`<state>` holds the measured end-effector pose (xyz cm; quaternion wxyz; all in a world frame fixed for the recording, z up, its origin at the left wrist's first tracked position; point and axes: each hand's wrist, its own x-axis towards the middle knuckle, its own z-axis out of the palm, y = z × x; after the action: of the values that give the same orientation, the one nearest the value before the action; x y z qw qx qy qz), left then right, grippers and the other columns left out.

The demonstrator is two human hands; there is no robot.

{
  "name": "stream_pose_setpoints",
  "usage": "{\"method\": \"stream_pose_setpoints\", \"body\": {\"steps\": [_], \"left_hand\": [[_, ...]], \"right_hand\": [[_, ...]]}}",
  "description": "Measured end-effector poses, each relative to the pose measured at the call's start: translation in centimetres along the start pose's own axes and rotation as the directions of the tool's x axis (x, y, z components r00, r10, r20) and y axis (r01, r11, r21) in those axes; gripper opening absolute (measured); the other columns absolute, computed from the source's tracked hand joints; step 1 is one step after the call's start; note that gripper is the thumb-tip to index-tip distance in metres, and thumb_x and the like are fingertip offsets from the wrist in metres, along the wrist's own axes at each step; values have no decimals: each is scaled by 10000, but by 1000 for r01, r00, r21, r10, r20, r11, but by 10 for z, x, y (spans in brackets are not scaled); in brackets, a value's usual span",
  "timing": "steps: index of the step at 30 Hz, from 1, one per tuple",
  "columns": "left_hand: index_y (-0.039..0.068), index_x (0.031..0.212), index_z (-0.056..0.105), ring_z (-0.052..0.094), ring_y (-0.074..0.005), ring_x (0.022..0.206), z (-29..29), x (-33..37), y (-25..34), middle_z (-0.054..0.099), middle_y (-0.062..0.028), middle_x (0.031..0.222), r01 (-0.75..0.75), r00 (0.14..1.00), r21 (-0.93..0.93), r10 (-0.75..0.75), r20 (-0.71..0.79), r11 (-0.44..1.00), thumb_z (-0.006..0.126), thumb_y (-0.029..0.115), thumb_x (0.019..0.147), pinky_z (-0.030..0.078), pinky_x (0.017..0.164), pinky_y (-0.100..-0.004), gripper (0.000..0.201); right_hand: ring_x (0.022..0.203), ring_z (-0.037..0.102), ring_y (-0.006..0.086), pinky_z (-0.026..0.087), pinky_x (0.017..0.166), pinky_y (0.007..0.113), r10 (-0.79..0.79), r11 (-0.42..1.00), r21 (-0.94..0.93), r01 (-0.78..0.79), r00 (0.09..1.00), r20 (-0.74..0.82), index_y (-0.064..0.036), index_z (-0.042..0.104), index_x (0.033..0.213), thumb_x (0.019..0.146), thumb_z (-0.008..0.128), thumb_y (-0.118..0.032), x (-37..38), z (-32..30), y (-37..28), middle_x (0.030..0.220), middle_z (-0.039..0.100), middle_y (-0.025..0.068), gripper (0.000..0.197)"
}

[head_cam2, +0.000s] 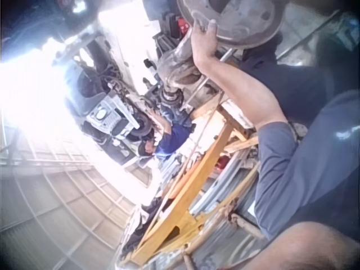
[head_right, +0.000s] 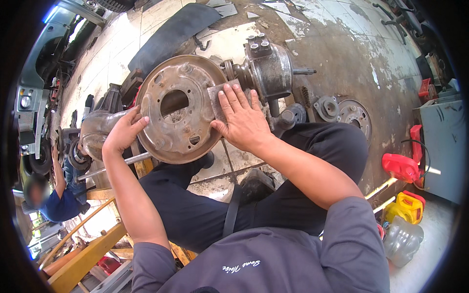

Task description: The person scrubs the surface of a brake drum with a small abrasive pad while sitting on the floor. They rotate the drum and continue scrubbing different areas.

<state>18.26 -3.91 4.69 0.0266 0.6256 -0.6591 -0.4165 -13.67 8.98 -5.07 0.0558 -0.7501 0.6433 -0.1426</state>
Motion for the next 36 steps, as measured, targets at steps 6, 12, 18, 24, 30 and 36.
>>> {"method": "stream_pose_setpoints", "body": {"steps": [6, 12, 18, 24, 30, 36], "left_hand": [[-85, 1564, 310, 504, -364, 1407, -3, 3, -6, 466, -347, 1508, -13, 1000, 40, 14, -22, 999, 709, 342, 980, 407, 1146, -393, 826], [-92, 1553, 330, 534, -340, 1383, -4, 1, 0, 498, -316, 1499, -8, 1000, 57, 9, -13, 998, 713, 331, 972, 409, 1142, -379, 814], [-86, 1548, 347, 541, -344, 1377, -5, 4, -10, 516, -316, 1482, -24, 1000, 142, 26, -15, 990, 699, 359, 978, 417, 1134, -384, 804], [-90, 1530, 379, 558, -333, 1362, 0, 6, 1, 524, -313, 1474, -74, 995, 223, 86, -46, 972, 686, 387, 977, 419, 1131, -377, 792], [-65, 1532, 395, 520, -343, 1397, -4, -8, 1, 526, -284, 1485, -3, 999, 238, 16, -52, 971, 684, 442, 965, 403, 1149, -388, 814], [-81, 1507, 421, 511, -356, 1402, -9, 12, -2, 545, -283, 1465, 91, 989, 260, -58, -134, 961, 699, 461, 944, 394, 1159, -407, 829]], "right_hand": [[1579, 189, 344, 121, 1249, 605, -190, 981, 65, 185, 979, 81, -26, 362, 1580, 1057, 234, -644, -41, 4, -28, 1675, 280, 186, 820], [1586, 149, 352, 99, 1245, 626, -54, 998, -13, 55, 993, 109, -43, 334, 1597, 1053, 315, -628, -24, 0, -22, 1698, 229, 168, 799], [1599, 64, 351, 7, 1251, 610, -222, 974, 61, 216, 966, 131, -137, 327, 1622, 1074, 312, -578, -41, 0, -27, 1719, 175, 139, 703], [1595, 113, 331, 37, 1249, 629, -313, 949, 113, 296, 927, 205, -115, 334, 1615, 1057, 327, -600, -61, 0, -47, 1703, 240, 115, 740], [1602, 70, 319, -8, 1263, 583, -61, 991, -113, 78, 987, 147, -72, 269, 1631, 1070, 332, -570, -25, -6, -19, 1722, 161, 140, 752], [1602, 72, 321, -20, 1263, 583, -390, 918, 45, 394, 875, 287, -75, 266, 1633, 1017, 301, -701, -57, -3, -51, 1715, 195, 130, 879]]}}
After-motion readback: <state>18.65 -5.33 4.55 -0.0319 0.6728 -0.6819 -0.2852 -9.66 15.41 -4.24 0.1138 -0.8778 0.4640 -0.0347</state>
